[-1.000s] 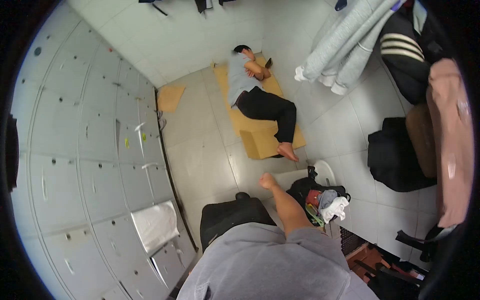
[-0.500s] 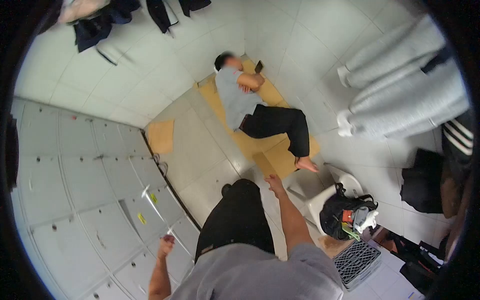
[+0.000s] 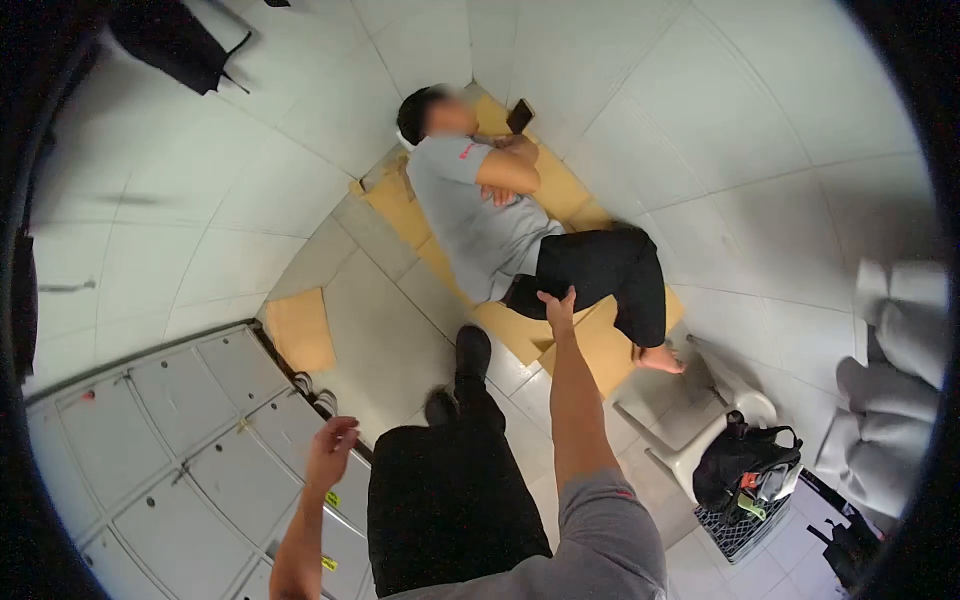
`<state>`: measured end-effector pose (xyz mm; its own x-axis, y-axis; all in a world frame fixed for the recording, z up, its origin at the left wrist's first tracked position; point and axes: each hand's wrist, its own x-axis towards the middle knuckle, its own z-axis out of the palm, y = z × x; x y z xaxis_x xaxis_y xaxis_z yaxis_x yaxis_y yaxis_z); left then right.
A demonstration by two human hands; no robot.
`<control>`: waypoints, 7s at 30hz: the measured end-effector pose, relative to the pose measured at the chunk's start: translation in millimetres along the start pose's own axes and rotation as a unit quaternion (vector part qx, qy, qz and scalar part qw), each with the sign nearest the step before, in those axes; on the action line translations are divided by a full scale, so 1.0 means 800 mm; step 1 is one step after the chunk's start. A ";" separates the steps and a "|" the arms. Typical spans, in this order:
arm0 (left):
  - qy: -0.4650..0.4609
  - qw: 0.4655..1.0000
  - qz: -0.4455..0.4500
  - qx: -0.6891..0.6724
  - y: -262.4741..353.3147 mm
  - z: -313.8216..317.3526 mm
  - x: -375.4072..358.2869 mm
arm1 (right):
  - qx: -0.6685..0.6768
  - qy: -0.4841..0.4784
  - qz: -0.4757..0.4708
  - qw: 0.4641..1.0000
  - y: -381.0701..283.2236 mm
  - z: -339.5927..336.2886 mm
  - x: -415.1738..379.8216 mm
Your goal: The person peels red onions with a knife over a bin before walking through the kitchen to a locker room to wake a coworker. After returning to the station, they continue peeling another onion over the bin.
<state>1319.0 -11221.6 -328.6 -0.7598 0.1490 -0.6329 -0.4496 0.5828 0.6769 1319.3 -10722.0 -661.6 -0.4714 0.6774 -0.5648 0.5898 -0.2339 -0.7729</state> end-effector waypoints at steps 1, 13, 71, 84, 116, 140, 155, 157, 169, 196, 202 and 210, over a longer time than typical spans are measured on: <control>-0.015 1.000 -0.007 -0.010 0.012 0.006 0.014 | 0.007 -0.004 0.088 0.996 -0.011 0.014 0.001; -0.221 0.966 -0.092 -0.097 -0.009 0.059 0.129 | -0.033 0.068 0.131 0.988 -0.043 -0.011 0.035; -0.138 0.977 -0.150 0.070 -0.068 -0.099 0.116 | -0.247 -0.166 0.028 0.954 0.042 0.045 -0.265; -0.193 0.955 -0.055 0.218 -0.065 -0.187 0.134 | -0.121 -0.031 0.105 0.987 0.122 -0.026 -0.482; -0.276 0.879 0.198 0.334 -0.047 -0.044 -0.070 | 0.175 0.149 0.214 0.949 0.271 -0.319 -0.966; -0.351 0.755 0.264 0.487 0.040 0.279 -0.193 | 0.256 0.260 0.255 0.896 0.386 -0.462 -1.120; -0.416 0.700 0.309 0.491 0.019 0.589 -0.378 | 0.304 0.353 0.253 0.848 0.456 -0.679 -1.159; -0.452 0.670 0.341 0.479 0.030 0.634 -0.418 | 0.325 0.344 0.288 0.832 0.487 -0.673 -1.168; -0.354 0.744 0.358 0.440 0.014 0.778 -0.619 | 0.433 0.170 0.266 0.845 0.796 -0.793 -1.232; -0.206 0.885 0.162 0.384 -0.170 0.949 -0.838 | 0.145 0.044 0.171 0.974 0.695 -1.521 -0.981; -0.198 0.905 0.170 0.335 -0.102 1.024 -0.869 | 0.109 0.024 0.183 0.977 0.686 -1.580 -0.949; -0.158 0.913 0.145 0.346 -0.107 1.088 -0.927 | 0.084 -0.014 0.190 0.978 0.709 -1.680 -0.877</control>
<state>2329.8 -10686.6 -243.7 -0.5776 0.5371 -0.6147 0.2373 0.8310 0.5031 2865.8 -10392.7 -314.9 -0.2581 0.5014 -0.8258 0.6111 -0.5773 -0.5415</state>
